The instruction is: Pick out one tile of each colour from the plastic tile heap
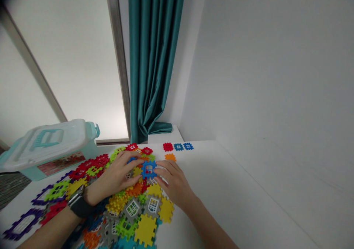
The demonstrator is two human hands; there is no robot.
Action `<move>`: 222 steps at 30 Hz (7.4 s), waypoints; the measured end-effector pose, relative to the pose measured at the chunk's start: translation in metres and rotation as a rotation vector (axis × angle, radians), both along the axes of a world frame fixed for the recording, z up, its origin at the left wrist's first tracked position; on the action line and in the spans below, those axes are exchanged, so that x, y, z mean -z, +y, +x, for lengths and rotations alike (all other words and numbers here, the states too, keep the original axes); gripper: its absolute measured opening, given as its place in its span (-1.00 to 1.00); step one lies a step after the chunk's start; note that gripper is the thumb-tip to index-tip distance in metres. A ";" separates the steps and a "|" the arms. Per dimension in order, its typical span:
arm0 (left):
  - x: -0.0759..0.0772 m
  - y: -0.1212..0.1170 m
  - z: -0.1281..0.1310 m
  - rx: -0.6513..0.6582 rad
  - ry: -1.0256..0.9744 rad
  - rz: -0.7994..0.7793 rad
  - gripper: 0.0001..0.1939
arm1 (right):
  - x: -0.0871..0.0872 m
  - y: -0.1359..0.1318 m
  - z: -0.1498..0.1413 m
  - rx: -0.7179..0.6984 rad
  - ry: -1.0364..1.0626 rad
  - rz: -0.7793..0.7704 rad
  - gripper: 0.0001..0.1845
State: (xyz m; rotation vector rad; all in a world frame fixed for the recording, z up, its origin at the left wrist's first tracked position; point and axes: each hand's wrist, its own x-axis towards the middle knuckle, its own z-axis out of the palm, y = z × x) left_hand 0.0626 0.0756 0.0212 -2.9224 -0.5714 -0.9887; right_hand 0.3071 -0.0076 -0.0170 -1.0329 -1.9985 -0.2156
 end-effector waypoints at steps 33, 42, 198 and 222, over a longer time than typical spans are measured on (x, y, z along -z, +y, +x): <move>0.001 -0.002 0.009 0.166 -0.103 -0.693 -0.73 | 0.003 0.001 -0.014 0.071 0.526 -0.171 -0.92; -0.002 -0.001 0.005 0.158 -0.067 -0.546 -0.81 | -0.002 -0.008 -0.011 -0.005 -0.005 0.169 -0.77; 0.014 -0.058 0.026 0.061 0.339 -0.212 -0.58 | 0.001 -0.075 0.008 0.076 -0.058 -0.746 -0.70; 0.021 -0.053 -0.007 -0.076 0.355 -0.214 -0.70 | 0.013 -0.067 0.011 0.075 -0.082 -0.739 -0.62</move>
